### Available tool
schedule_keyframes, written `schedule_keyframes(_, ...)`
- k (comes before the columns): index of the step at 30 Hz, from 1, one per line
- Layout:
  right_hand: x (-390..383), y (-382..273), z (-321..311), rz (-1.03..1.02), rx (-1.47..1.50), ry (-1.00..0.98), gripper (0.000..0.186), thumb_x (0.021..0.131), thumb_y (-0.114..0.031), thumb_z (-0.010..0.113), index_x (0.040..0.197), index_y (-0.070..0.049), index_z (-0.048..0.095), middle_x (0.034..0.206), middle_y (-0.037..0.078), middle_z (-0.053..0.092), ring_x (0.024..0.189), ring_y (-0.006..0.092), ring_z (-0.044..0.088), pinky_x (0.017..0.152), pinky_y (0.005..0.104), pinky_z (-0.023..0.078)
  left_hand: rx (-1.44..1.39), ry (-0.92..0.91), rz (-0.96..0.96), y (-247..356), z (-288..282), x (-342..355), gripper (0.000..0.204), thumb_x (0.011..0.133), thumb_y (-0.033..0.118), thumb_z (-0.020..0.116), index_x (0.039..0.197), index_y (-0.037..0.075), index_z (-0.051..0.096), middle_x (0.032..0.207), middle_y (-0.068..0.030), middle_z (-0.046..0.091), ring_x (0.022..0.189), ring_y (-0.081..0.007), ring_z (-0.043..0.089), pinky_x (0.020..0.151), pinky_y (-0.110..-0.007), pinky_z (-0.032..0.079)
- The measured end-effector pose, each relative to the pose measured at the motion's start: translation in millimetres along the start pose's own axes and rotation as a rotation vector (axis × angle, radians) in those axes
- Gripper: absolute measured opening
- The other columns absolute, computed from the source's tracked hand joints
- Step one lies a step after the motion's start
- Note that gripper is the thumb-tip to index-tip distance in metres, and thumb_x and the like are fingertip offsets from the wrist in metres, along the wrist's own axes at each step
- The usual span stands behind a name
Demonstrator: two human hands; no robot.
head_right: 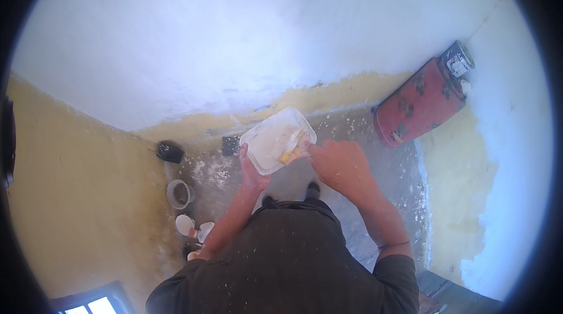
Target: The person paints the lower section of a white wall with a brush, repeatedly dipping the brush into a plastic container of white paint held in their left hand.
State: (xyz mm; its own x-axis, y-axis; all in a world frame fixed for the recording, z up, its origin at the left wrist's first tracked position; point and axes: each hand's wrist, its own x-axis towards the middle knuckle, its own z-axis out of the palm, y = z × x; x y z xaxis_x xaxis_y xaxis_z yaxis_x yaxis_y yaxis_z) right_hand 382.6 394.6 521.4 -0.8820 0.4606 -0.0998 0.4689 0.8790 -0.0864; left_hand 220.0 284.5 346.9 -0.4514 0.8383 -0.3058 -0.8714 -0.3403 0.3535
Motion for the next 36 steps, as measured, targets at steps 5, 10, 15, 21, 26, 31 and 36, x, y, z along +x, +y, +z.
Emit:
schedule_keyframes(5,17,31,2,-0.109,-0.099,-0.043,0.024,0.087,-0.027,0.057,0.107,-0.014,0.061,0.07,0.01,0.061,0.064,0.0312,0.062,0.054,0.0451,0.046,0.023,-0.005,0.041,-28,25,15,0.061,0.092,0.048,0.038,0.14,0.011,0.035,0.138,-0.0096,0.046,0.127,-0.0292,0.046,0.103,-0.046,0.04)
schedule_keyframes(10,25,54,5,-0.185,-0.111,-0.082,0.022,0.078,-0.009,0.055,0.098,-0.002,0.061,0.072,0.014,0.065,0.068,0.0319,0.067,0.057,0.0417,0.051,-0.002,-0.02,0.055,-56,44,25,0.063,0.091,0.049,0.039,0.141,0.011,0.034,0.14,-0.0107,0.044,0.127,-0.0299,0.045,0.103,-0.046,0.04)
schedule_keyframes(15,24,81,-8,-0.172,-0.09,-0.087,0.023,0.085,-0.016,0.054,0.103,-0.004,0.062,0.072,0.013,0.065,0.067,0.0308,0.066,0.059,0.0428,0.051,-0.022,-0.007,0.089,-78,51,41,0.067,0.089,0.052,0.04,0.141,0.011,0.034,0.14,-0.011,0.044,0.127,-0.0301,0.045,0.104,-0.046,0.039)
schedule_keyframes(21,23,125,14,-0.235,0.291,0.11,0.031,0.09,-0.025,0.056,0.115,-0.008,0.06,0.078,0.014,0.065,0.061,0.0291,0.062,0.058,0.0412,0.048,-0.057,0.011,0.194,-88,27,62,0.068,0.088,0.056,0.041,0.14,0.012,0.036,0.137,-0.0093,0.047,0.125,-0.0288,0.047,0.102,-0.045,0.04)
schedule_keyframes(26,23,122,68,0.05,1.066,0.048,0.032,0.097,-0.026,0.049,0.115,-0.002,0.057,0.072,0.01,0.063,0.05,0.0151,0.054,0.05,0.0294,0.044,-0.084,0.074,0.218,-85,12,65,0.067,0.087,0.058,0.043,0.137,0.013,0.041,0.132,-0.0071,0.051,0.121,-0.0276,0.05,0.101,-0.044,0.041)
schedule_keyframes(31,40,110,97,0.206,1.66,-0.057,0.034,0.1,-0.029,0.042,0.117,-0.002,0.052,0.071,0.006,0.06,0.047,0.0063,0.047,0.043,0.0222,0.037,-0.024,0.111,0.237,-66,-15,75,0.068,0.086,0.058,0.046,0.137,0.013,0.042,0.132,-0.0073,0.052,0.121,-0.028,0.05,0.1,-0.046,0.042)
schedule_keyframes(36,99,109,127,0.34,1.868,0.077,0.031,0.101,-0.028,0.039,0.118,-0.004,0.048,0.071,0.007,0.056,0.043,0.0083,0.044,0.038,0.0219,0.035,0.01,0.151,0.234,-37,-57,85,0.074,0.084,0.06,0.047,0.139,0.011,0.039,0.135,-0.0099,0.049,0.123,-0.0306,0.049,0.102,-0.049,0.041)
